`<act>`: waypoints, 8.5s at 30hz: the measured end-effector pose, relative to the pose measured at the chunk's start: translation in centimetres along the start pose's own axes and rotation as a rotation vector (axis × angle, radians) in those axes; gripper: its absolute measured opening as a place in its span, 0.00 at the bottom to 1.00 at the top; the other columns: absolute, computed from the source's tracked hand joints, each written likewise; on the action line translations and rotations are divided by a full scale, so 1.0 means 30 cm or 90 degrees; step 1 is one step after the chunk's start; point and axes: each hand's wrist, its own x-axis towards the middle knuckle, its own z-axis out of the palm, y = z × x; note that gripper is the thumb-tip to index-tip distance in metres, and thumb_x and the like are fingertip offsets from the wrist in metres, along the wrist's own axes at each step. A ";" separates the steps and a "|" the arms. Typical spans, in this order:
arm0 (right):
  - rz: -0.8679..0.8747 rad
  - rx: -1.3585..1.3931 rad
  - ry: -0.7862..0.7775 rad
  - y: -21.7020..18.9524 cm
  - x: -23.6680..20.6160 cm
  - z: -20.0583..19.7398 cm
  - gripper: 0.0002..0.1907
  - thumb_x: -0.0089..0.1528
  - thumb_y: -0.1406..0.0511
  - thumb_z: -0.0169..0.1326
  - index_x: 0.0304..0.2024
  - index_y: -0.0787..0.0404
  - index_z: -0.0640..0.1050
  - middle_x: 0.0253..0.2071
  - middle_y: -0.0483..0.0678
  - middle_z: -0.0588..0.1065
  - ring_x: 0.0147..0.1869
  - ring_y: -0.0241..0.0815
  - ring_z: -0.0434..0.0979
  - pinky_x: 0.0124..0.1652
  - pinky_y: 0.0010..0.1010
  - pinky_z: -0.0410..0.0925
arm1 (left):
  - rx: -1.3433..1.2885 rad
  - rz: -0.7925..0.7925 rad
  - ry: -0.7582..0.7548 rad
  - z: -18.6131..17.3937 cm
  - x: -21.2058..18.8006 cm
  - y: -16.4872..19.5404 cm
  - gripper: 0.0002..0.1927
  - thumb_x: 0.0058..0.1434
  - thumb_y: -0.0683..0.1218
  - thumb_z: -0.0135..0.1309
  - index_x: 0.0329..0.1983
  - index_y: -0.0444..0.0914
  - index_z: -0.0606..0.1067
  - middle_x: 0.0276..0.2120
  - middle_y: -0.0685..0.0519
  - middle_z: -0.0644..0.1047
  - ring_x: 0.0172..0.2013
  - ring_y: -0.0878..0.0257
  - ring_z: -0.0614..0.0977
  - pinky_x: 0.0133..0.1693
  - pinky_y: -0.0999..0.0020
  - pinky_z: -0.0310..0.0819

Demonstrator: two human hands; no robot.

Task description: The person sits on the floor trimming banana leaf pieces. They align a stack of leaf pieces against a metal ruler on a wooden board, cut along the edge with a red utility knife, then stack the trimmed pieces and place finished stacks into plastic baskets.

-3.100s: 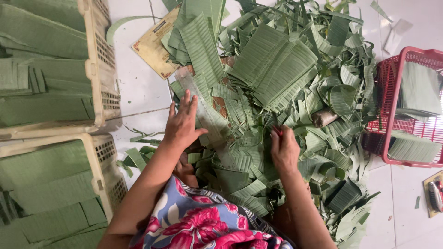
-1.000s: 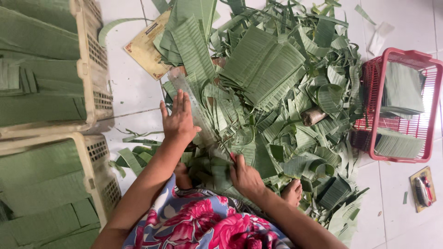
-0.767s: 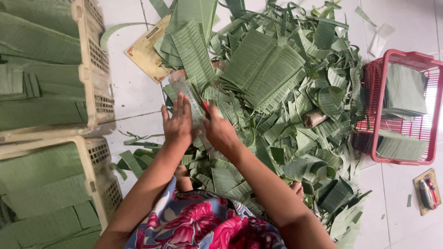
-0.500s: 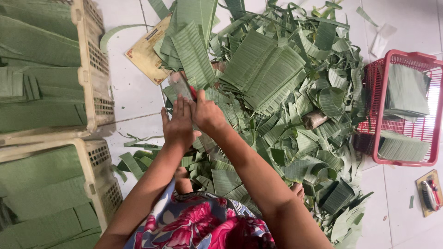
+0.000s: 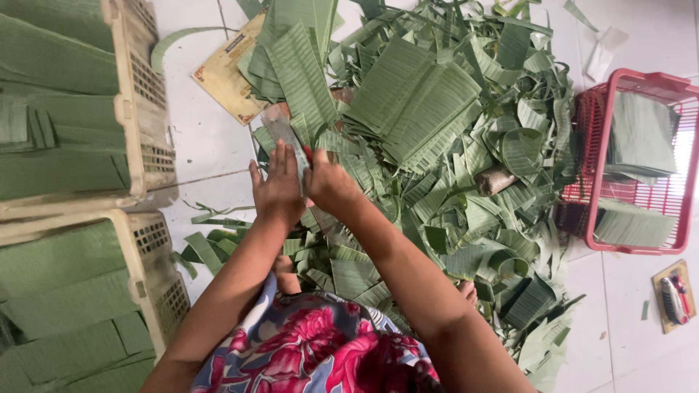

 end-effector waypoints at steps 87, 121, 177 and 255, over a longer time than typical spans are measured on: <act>0.231 0.102 0.041 0.208 -0.360 0.163 0.22 0.72 0.52 0.47 0.59 0.59 0.67 0.36 0.70 0.79 0.38 0.74 0.76 0.39 0.63 0.67 | -0.350 0.045 0.311 -0.033 0.158 -0.235 0.41 0.41 0.47 0.76 0.57 0.35 0.69 0.49 0.40 0.78 0.50 0.44 0.79 0.52 0.53 0.67; -0.134 0.437 0.162 -0.162 -0.288 -0.132 0.35 0.64 0.65 0.59 0.69 0.64 0.58 0.49 0.61 0.79 0.54 0.52 0.83 0.51 0.38 0.73 | -1.272 0.144 0.001 -0.135 -0.086 -0.041 0.32 0.65 0.39 0.53 0.73 0.38 0.62 0.64 0.51 0.72 0.63 0.60 0.72 0.64 0.64 0.63; -0.012 0.235 0.768 0.166 0.105 -0.405 0.26 0.63 0.72 0.57 0.64 0.64 0.69 0.64 0.57 0.67 0.70 0.57 0.66 0.70 0.43 0.59 | -0.858 0.047 0.167 -0.027 0.155 -0.291 0.24 0.64 0.39 0.57 0.63 0.32 0.69 0.56 0.44 0.77 0.51 0.62 0.80 0.54 0.69 0.73; 0.071 0.973 0.252 0.150 -0.372 -0.389 0.48 0.55 0.69 0.57 0.76 0.60 0.53 0.66 0.59 0.67 0.66 0.52 0.70 0.61 0.39 0.66 | -0.727 0.188 -0.148 -0.197 0.018 0.361 0.30 0.60 0.54 0.60 0.62 0.37 0.72 0.55 0.48 0.81 0.55 0.56 0.81 0.57 0.61 0.72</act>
